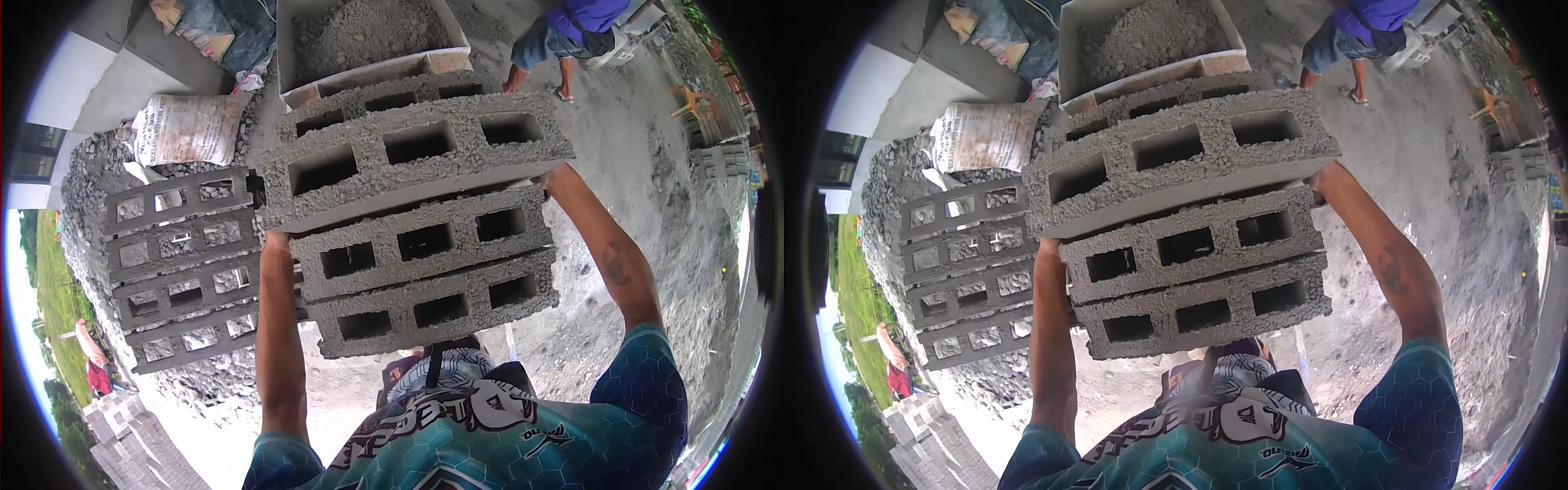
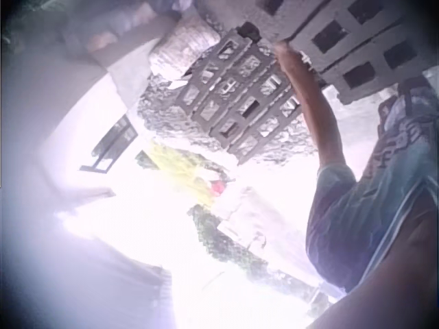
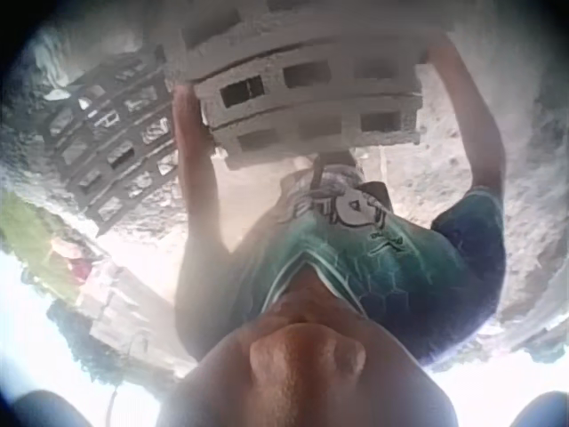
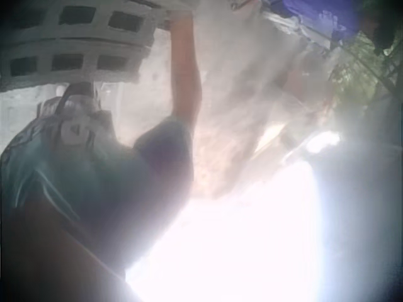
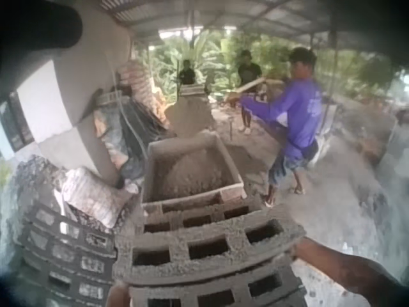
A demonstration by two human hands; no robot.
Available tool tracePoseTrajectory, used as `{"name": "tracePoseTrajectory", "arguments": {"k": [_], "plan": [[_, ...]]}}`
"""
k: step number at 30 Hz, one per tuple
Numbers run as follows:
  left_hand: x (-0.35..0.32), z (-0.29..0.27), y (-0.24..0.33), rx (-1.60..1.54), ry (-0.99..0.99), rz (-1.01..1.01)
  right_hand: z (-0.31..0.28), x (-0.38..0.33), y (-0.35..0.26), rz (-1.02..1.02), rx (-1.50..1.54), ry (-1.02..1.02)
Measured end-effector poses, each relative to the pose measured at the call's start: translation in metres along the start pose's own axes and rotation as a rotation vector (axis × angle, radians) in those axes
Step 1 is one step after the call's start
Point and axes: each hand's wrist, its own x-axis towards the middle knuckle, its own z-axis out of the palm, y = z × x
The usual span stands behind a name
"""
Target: The person places metal reinforcement bars into a concrete block mold, then operates the mold's lever to compact wet concrete. After releasing the lever, the person removes the finished block and stacks it with others.
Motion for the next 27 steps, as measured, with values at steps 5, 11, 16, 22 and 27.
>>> {"name": "tracePoseTrajectory", "arguments": {"k": [5, 11, 16, 22, 27], "plan": [[-0.029, 0.014, 0.082, -0.017, -0.115, 0.083, 0.015, -0.054, -0.053, -0.118, -0.010, -0.052], [-0.118, 0.027, 0.132, -0.259, -0.379, -0.093, -0.026, -0.168, -0.054, -0.195, 0.016, 0.066], [-0.214, 0.031, 0.081, -0.246, 0.119, -0.036, -0.030, -0.196, 0.022, -0.093, 0.070, 0.109], [-0.232, -0.016, 0.025, -0.246, 0.156, -0.012, -0.025, -0.208, 0.069, -0.023, 0.093, 0.128], [-0.223, -0.034, 0.014, -0.206, 0.087, 0.037, -0.022, -0.207, 0.072, 0.019, 0.060, 0.098]]}}
